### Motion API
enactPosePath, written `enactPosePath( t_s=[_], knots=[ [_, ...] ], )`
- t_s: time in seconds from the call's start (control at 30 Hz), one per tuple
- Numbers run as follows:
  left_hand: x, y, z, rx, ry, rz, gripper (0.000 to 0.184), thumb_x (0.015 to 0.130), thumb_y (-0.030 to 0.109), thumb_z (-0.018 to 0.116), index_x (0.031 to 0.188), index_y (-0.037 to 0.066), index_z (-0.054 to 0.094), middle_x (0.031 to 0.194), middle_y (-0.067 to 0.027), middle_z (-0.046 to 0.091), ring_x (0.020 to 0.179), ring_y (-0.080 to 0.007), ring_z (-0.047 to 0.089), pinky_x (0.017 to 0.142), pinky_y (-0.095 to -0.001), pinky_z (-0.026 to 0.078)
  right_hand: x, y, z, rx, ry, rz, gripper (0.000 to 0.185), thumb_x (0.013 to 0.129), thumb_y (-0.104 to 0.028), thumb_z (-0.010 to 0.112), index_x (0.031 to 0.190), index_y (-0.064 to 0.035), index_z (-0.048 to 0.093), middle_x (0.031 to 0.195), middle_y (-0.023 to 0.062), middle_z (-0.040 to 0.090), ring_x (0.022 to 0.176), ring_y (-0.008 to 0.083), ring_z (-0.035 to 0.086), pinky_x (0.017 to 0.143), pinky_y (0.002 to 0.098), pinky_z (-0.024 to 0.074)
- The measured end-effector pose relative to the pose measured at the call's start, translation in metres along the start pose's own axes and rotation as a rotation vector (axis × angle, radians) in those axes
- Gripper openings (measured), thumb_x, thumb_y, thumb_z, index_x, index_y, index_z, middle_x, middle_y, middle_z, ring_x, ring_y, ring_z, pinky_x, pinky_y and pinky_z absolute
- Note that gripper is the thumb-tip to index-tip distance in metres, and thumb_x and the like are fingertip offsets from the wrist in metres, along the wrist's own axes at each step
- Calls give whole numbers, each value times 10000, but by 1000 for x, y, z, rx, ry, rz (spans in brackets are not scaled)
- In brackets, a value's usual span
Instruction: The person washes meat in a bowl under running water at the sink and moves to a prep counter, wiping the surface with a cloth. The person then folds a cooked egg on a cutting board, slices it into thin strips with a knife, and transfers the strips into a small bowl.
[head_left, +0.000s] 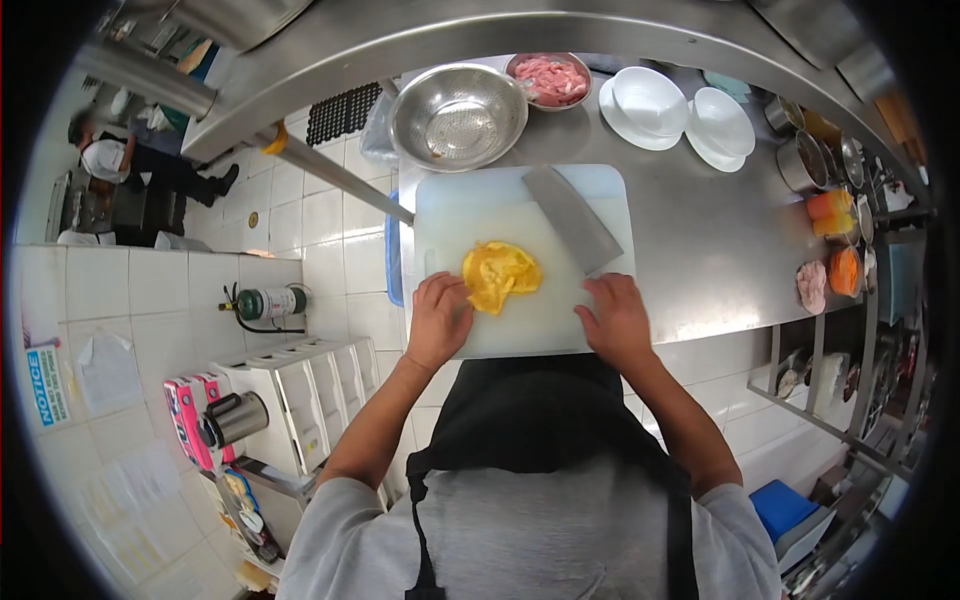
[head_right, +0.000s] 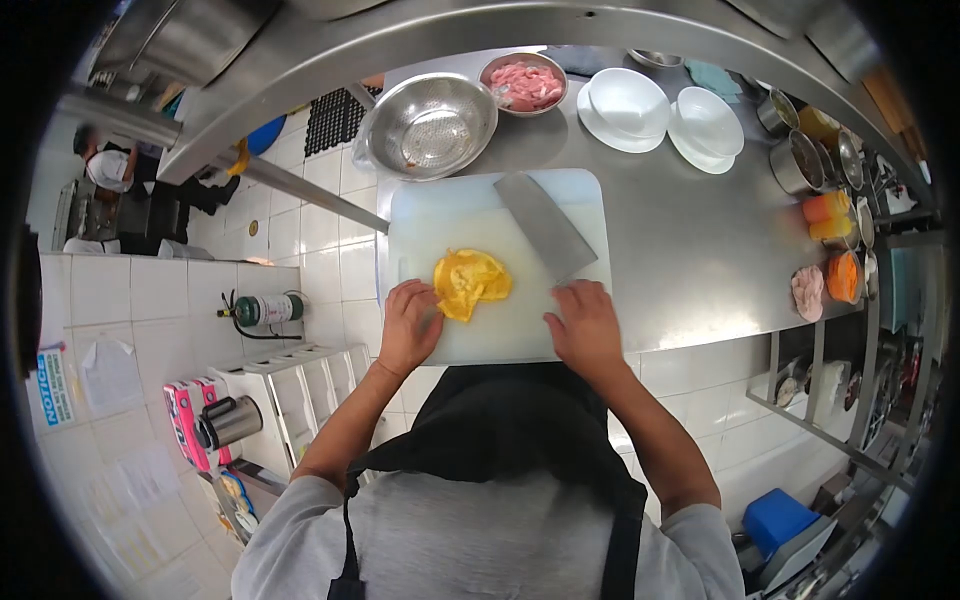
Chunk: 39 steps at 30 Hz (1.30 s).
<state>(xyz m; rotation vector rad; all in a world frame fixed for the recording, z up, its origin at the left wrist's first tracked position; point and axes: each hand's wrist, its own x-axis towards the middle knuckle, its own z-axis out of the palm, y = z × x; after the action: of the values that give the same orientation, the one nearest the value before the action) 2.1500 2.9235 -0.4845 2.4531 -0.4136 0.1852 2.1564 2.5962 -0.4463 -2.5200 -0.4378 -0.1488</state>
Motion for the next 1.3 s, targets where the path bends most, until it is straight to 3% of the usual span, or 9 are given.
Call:
enactPosePath(
  t_s=[0.17, 0.27, 0.43, 0.57, 0.77, 0.97, 1.17, 1.3],
  knots=[
    [4, 13, -8, 18, 10, 32, 310, 773, 12, 760, 1060, 117, 708, 1328, -122, 587, 1331, -398, 503, 1101, -503, 422, 31, -36, 36, 60, -206, -189, 408, 824, -180, 809, 1185, -64, 658, 1150, 151, 599, 1114, 364, 567, 981, 471, 482],
    [2, 8, -7, -53, 25, -17, 199, 808, 40, 760, 993, 105, 727, 1348, -118, 573, 1344, -382, 492, 1105, -486, 416, 39, -47, 59, 45, -214, -134, 389, 820, -178, 810, 1161, -63, 659, 1135, 148, 586, 1101, 359, 561, 978, 468, 475],
    [2, -3, 0, -309, 173, -316, 154, 835, 37, 773, 977, 78, 729, 1350, -139, 603, 1313, -342, 518, 1101, -438, 429, 43, -38, 78, 61, -165, -168, 367, 822, -177, 808, 1142, -71, 662, 1103, 142, 583, 1053, 353, 565, 944, 466, 479],
    [15, -6, 4, -372, 214, -349, 126, 841, 64, 767, 962, 64, 733, 1339, -145, 617, 1289, -331, 532, 1075, -424, 451, 50, -27, 82, 21, -142, -307, 360, 820, -196, 817, 1117, -71, 656, 1086, 138, 580, 1023, 354, 565, 921, 464, 479],
    [32, -4, 8, -295, 214, -343, 101, 831, 93, 773, 907, 43, 726, 1283, -150, 661, 1259, -325, 570, 1061, -415, 462, 61, -69, 86, 31, -21, -167, 451, 756, -284, 830, 1075, -65, 600, 1071, 131, 570, 1046, 352, 550, 912, 492, 426],
    [41, -6, 6, -363, 211, -378, 99, 822, 122, 756, 881, 44, 746, 1289, -182, 659, 1262, -371, 555, 1058, -450, 465, 70, -59, 104, -34, -21, -88, 327, 786, -177, 745, 1053, -77, 585, 1063, 134, 588, 1044, 337, 563, 894, 495, 412],
    [14, -7, -9, -280, 117, -241, 87, 799, 104, 772, 877, 84, 739, 1362, -160, 608, 1335, -386, 501, 1097, -456, 437, 54, -36, 91, 59, -65, -290, 154, 839, -67, 691, 975, -95, 624, 952, 87, 620, 967, 319, 600, 902, 465, 427],
    [-10, -12, -9, -203, 66, -145, 115, 769, 89, 782, 874, 101, 737, 1366, -154, 593, 1375, -414, 469, 1129, -482, 410, 41, -35, 70, 21, -112, -359, 119, 861, -56, 695, 960, -93, 641, 961, 86, 632, 981, 316, 602, 923, 455, 433]
  ],
)
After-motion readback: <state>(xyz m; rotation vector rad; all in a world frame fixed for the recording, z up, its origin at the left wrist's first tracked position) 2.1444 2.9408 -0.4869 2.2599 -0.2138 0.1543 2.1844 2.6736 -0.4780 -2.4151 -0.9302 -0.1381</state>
